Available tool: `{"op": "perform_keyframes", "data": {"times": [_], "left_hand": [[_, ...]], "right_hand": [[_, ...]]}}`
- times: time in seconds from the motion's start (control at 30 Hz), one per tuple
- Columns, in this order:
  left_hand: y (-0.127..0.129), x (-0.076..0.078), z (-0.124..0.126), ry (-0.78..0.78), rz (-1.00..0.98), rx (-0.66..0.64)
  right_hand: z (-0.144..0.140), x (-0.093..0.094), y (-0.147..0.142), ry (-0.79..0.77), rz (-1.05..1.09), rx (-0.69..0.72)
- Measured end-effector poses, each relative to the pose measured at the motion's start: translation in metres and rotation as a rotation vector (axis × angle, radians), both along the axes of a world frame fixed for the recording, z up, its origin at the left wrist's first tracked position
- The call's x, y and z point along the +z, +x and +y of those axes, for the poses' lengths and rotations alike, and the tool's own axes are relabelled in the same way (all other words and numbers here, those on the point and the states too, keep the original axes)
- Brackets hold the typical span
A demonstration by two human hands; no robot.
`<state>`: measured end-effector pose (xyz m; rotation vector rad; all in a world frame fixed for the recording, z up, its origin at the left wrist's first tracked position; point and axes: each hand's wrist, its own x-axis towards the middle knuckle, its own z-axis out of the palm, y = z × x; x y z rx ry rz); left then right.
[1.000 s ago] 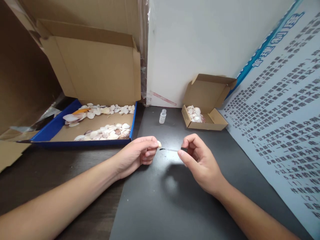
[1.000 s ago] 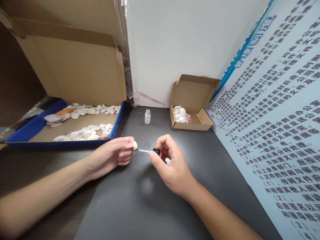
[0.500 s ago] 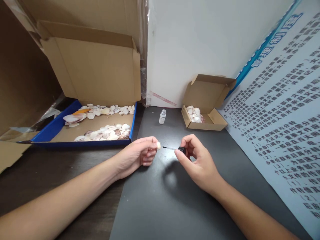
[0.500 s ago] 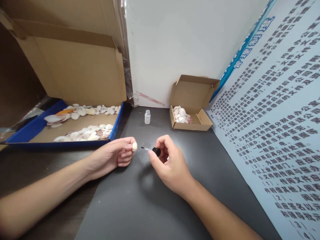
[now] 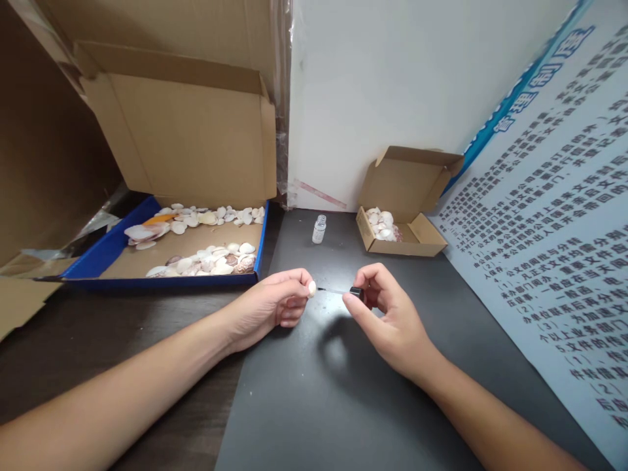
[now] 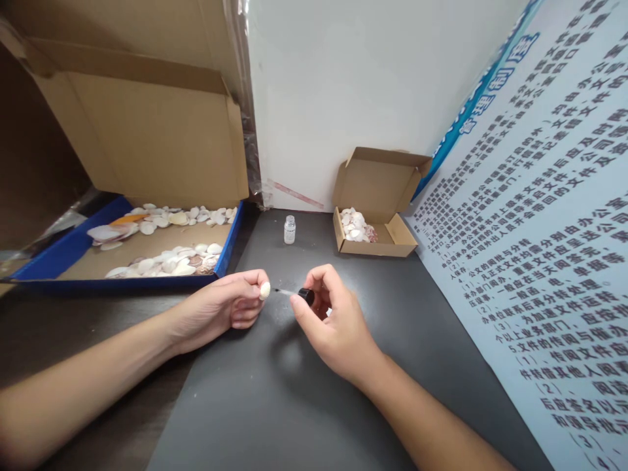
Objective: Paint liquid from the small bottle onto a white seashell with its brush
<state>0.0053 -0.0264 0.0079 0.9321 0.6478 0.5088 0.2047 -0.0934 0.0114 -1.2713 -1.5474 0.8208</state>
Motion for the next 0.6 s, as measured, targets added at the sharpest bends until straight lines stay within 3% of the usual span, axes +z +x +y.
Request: {"op": "perform_keyframes", "data": {"times": [0.6], "left_hand": [[0.0015, 0.0008, -0.0006, 0.054, 0.029, -0.021]], "right_hand": [[-0.0025, 0.0024, 0.0007, 0.041, -0.016, -0.016]]}}
